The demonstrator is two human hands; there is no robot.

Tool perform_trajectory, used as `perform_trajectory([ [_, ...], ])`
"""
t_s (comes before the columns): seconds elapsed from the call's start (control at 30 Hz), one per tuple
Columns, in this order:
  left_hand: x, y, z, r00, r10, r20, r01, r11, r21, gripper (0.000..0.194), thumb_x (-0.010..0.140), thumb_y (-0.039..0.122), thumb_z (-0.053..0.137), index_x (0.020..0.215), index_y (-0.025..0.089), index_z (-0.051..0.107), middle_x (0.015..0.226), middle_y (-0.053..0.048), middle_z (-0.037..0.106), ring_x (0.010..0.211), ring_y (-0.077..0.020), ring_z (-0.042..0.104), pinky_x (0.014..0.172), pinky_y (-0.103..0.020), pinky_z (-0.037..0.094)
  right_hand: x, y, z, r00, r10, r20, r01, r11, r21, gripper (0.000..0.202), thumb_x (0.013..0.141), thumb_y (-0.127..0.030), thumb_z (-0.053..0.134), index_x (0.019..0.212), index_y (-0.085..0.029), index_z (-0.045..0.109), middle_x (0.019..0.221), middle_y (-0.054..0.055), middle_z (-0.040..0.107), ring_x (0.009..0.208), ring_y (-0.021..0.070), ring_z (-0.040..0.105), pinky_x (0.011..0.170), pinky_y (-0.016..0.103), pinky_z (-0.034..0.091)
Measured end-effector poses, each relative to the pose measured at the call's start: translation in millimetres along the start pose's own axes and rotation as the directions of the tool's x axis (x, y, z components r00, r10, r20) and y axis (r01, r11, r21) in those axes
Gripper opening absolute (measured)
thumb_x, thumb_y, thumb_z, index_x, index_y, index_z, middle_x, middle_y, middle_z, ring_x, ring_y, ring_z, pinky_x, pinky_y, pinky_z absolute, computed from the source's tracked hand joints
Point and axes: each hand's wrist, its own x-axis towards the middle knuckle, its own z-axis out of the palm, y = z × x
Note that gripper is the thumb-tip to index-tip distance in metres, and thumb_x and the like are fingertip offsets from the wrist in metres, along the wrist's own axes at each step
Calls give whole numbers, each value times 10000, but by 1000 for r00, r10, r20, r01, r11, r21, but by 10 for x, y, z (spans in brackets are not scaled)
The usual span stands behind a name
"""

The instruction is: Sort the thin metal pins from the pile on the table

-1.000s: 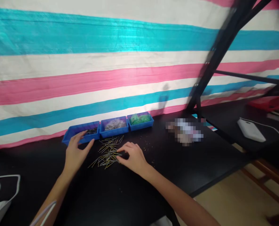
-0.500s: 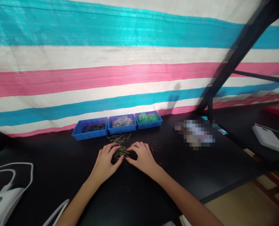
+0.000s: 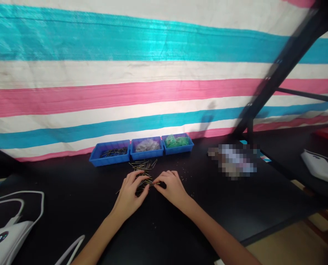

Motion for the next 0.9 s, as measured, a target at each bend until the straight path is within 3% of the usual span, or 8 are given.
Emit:
perform_trajectory([
  [0.27,18,21,-36,995,-9,-100,9,1000,-4,226,806,260,524,1019,252,600,1184,-72,521,1124,-242,478,942,-414,422,5,2,-16,1000,-10,13,10,1000,-22,68,813,-233,622,843,-258,677,872,-15,662,854,144,557,805,308,293],
  [0.43,41,-64,-68,983,-89,-158,103,991,83,227,794,313,541,1000,242,605,1144,-83,536,1096,-264,493,923,-439,417,8,27,-26,1000,25,7,-25,1000,-3,69,822,-236,611,869,-242,660,813,-5,658,834,164,554,801,323,304],
  [0.63,47,-109,-78,978,-141,-152,146,989,18,200,815,318,519,968,235,619,1059,-68,561,995,-224,525,884,-411,418,1,20,1,999,27,-23,-27,999,23,175,896,-237,487,931,-240,658,906,27,635,879,169,559,799,326,333],
  [0.8,5,109,-40,992,-116,-50,113,992,-64,146,816,310,528,855,245,653,966,-42,602,919,-200,551,810,-364,427,15,-46,3,993,74,-89,-53,974,221,133,861,-244,523,857,-218,653,829,13,644,808,156,581,779,319,388],
  [0.9,-27,207,-19,994,-112,-13,111,991,-81,146,812,318,536,824,248,663,955,-41,612,904,-203,556,767,-355,427,21,-103,-19,988,119,-95,-65,893,445,115,825,-271,560,847,-194,642,789,4,661,753,135,605,733,279,445],
])
